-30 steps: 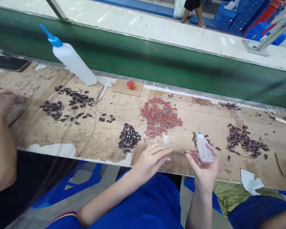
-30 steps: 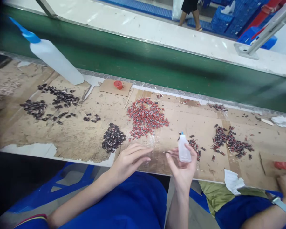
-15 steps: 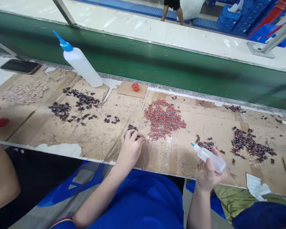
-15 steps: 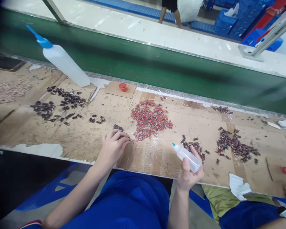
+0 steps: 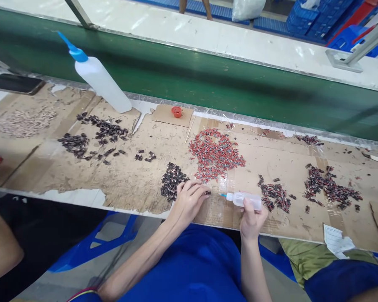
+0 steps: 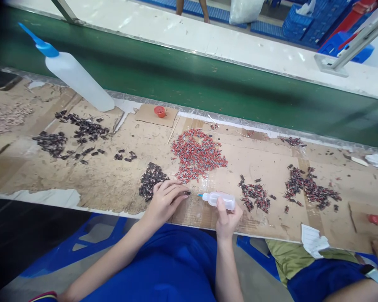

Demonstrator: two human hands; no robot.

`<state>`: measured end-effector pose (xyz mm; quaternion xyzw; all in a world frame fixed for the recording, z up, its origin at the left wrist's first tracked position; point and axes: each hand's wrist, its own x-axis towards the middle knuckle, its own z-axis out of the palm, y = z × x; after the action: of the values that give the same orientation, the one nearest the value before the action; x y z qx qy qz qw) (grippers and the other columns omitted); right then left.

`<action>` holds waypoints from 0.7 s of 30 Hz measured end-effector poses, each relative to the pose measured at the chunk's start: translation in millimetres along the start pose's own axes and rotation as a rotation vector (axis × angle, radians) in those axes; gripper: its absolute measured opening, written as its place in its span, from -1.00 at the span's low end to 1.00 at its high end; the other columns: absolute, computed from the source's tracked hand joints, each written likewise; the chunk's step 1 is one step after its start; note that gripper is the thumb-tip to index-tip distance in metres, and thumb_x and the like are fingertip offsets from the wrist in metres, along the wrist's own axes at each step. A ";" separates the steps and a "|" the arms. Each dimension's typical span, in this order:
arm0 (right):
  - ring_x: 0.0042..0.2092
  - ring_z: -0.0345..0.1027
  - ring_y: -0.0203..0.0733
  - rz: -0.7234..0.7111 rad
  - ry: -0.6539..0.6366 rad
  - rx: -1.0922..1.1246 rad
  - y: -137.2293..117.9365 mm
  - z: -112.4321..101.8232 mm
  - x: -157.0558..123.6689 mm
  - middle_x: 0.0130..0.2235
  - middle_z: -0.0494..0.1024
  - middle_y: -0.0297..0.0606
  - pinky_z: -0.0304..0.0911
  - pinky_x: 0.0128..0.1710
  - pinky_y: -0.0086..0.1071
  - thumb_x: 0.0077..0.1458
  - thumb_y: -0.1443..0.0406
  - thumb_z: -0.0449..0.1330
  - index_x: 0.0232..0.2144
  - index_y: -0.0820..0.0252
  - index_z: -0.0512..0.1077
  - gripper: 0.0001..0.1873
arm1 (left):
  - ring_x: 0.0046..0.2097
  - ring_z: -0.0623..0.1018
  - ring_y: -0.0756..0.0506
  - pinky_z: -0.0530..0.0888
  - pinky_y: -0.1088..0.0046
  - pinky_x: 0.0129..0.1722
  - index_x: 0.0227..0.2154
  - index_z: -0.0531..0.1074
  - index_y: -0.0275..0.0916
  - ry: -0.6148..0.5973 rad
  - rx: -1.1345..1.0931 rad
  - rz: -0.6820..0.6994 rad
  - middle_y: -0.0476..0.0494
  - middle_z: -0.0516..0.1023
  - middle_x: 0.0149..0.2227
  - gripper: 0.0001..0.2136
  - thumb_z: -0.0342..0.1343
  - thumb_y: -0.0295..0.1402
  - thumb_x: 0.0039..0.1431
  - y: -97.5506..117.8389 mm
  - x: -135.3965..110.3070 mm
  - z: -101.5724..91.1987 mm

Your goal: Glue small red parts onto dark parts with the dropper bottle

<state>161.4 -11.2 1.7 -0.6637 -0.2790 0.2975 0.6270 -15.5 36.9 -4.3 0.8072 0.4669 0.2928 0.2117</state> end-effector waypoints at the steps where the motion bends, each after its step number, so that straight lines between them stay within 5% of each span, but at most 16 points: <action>1: -0.53 0.38 -0.23 -0.015 -0.012 -0.033 -0.9 2.2 -1.3 -0.51 0.59 -0.22 0.22 -0.56 -0.41 -0.08 0.09 0.31 -0.49 0.28 0.54 -0.68 | -0.06 0.51 -0.14 0.20 0.25 -0.05 -0.26 0.50 -0.13 -0.002 -0.002 -0.013 -0.02 0.66 -0.24 -0.89 0.16 -0.47 0.20 -1.0 -0.3 -1.0; 11: -0.50 0.47 -0.15 -0.081 -0.138 -0.192 -5.4 16.2 -2.4 -0.52 0.62 -0.23 0.36 -0.49 -0.36 -0.07 0.08 0.28 -0.51 0.23 0.56 -0.69 | -0.10 0.56 -0.12 0.25 0.23 -0.05 -0.27 0.54 -0.10 -0.026 -0.044 -0.105 0.00 0.67 -0.28 -0.87 0.16 -0.45 0.19 -5.3 1.4 -2.3; 21: -0.56 0.37 -0.21 -0.083 -0.153 -0.263 -6.0 16.7 -0.5 -0.60 0.55 -0.26 0.29 -0.55 -0.39 -0.05 0.03 0.25 -0.57 0.25 0.53 -0.62 | -0.12 0.56 -0.12 0.23 0.22 -0.08 -0.31 0.55 -0.10 -0.046 -0.063 -0.173 0.00 0.67 -0.30 -0.88 0.18 -0.47 0.16 -2.4 4.3 -4.3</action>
<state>148.7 -0.1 7.2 -0.7035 -0.3897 0.2818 0.5232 -18.3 42.2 -1.4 0.7631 0.5206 0.2693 0.2722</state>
